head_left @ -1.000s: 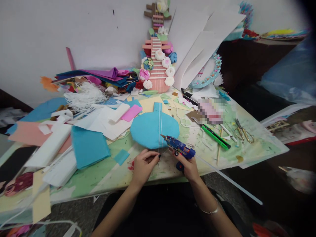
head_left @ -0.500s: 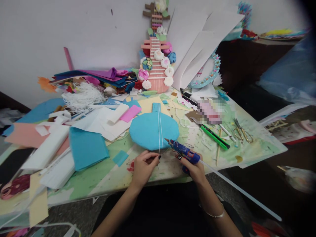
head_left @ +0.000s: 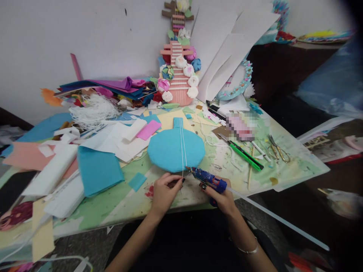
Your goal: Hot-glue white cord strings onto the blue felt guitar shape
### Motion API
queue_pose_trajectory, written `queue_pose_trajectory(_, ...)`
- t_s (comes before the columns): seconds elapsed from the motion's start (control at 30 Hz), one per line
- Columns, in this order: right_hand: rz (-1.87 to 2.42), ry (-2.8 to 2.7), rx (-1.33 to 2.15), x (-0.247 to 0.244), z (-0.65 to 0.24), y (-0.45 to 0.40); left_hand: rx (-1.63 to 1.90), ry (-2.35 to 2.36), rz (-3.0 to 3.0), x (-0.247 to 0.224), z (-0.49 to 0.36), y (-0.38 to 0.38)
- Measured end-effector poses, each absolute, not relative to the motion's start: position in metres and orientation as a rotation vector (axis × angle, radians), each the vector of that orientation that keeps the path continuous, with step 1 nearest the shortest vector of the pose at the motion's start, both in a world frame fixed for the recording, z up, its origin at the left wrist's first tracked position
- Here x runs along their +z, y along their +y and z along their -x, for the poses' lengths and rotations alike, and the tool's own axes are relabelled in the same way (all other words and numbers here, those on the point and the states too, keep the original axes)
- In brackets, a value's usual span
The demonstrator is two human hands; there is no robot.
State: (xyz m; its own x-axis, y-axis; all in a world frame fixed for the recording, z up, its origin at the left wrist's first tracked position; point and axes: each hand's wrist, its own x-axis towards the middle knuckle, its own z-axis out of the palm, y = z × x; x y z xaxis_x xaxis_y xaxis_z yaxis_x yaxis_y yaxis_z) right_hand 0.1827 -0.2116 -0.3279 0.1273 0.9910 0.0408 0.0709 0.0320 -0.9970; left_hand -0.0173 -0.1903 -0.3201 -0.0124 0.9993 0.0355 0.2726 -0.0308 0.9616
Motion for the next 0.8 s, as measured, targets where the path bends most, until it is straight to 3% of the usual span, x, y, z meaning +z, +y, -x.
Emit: queue_pose_trajectory(0.8,1.247,-1.460,1.070,-0.3206,-0.1792,-0.2095,1.109,1.421,-1.521,-0.3225,0.0184,-0.1906)
